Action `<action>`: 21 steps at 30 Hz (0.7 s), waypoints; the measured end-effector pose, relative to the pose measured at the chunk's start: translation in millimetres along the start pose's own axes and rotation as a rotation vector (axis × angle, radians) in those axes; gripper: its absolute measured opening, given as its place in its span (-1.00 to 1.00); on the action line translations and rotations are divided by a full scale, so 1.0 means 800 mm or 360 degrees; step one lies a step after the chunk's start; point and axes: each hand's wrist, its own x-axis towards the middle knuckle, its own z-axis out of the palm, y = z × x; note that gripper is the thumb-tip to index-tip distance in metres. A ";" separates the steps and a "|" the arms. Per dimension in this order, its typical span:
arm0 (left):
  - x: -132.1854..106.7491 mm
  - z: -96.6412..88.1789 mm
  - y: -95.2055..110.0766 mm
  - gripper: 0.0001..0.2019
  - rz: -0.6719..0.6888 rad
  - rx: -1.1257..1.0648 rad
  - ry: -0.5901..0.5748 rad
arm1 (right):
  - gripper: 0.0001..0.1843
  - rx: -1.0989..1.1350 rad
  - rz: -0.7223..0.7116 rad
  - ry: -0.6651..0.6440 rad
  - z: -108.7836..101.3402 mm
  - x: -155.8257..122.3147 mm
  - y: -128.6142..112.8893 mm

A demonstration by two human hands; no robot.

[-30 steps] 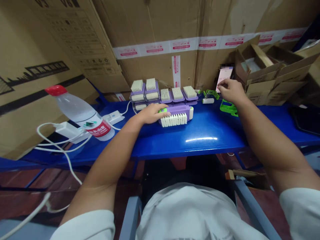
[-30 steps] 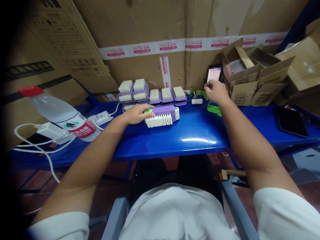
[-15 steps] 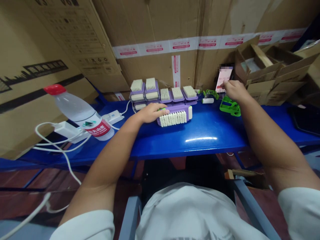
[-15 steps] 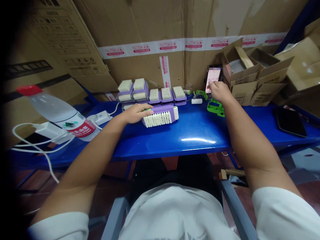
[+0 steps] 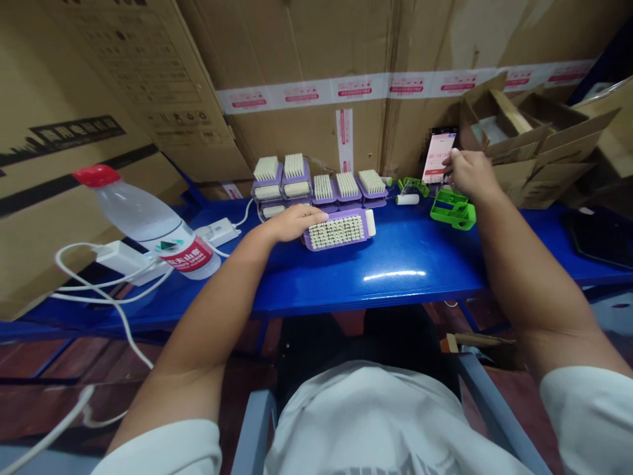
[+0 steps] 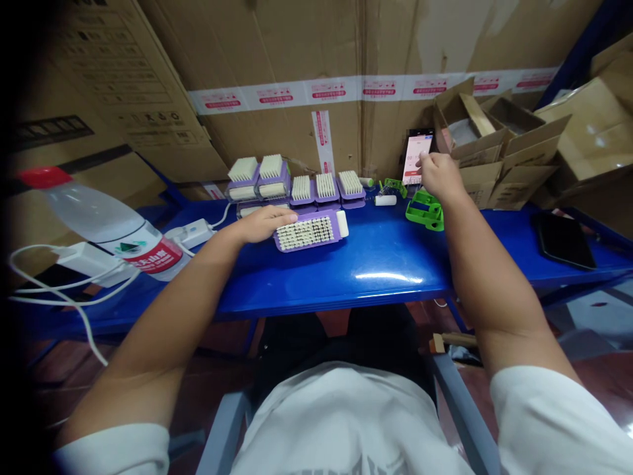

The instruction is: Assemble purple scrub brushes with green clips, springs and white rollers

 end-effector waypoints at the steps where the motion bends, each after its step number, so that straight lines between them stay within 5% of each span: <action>1: 0.000 0.000 0.000 -0.38 -0.0011 -0.0006 -0.0007 | -0.50 0.0006 0.0001 -0.0007 0.000 0.000 0.000; 15: 0.000 0.001 -0.001 -0.34 -0.0050 -0.0033 0.0007 | -0.36 0.0021 -0.0073 -0.0057 0.005 0.000 0.001; 21: -0.001 -0.001 0.000 -0.39 -0.0030 -0.0038 -0.0007 | -0.46 -0.0025 -0.0150 -0.0136 0.006 -0.007 -0.005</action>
